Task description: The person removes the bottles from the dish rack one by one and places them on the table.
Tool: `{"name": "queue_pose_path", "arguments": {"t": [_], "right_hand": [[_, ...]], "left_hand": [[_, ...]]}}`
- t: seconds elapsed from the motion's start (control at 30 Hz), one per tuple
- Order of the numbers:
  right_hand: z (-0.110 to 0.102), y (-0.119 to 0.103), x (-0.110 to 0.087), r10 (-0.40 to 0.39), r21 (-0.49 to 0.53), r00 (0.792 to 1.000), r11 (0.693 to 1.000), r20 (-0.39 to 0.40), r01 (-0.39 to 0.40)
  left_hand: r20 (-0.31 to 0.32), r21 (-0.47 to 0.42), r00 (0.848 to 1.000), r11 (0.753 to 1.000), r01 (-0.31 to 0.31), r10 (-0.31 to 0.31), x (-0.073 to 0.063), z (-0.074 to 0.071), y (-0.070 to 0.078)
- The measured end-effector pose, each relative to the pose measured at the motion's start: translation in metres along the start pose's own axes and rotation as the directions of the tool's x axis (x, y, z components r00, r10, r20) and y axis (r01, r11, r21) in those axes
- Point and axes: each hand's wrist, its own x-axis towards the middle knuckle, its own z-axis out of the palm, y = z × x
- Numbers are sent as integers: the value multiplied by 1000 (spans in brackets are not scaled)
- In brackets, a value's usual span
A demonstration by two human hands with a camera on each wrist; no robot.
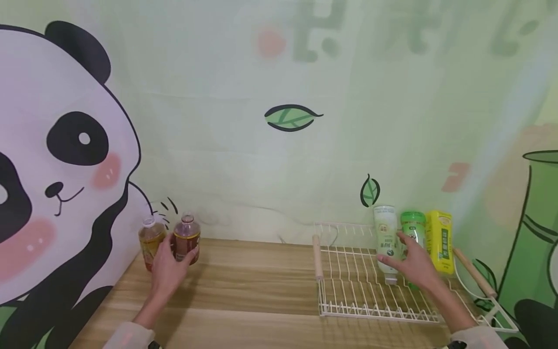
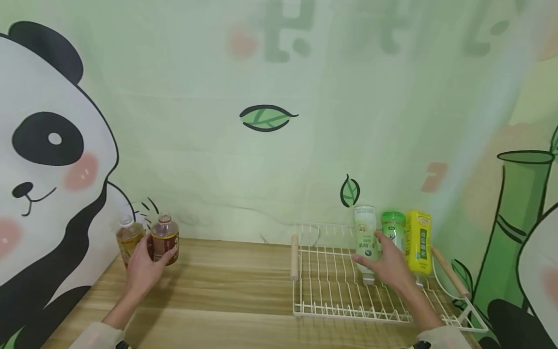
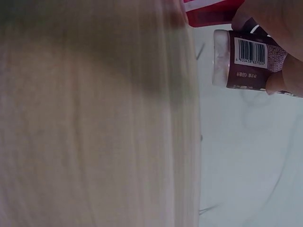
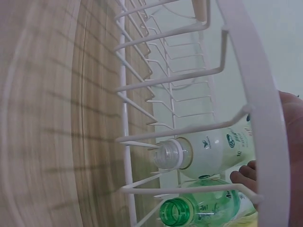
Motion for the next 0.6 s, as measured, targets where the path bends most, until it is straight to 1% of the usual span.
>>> {"name": "queue_pose_path", "arguments": {"t": [0.13,0.4,0.6], "right_hand": [[4,1,2,0,-2,1000,1000,3,0],[9,1,4,20,-13,1000,1000,15,-19],[8,3,5,29,-16,999,999,28,-29]], "left_hand": [[33,7,999,1000,21,-21,1,1,-7],[44,21,998,999,49,-50,1,7,-21],[80,36,995,998,56,-59,1,10,-23]]}}
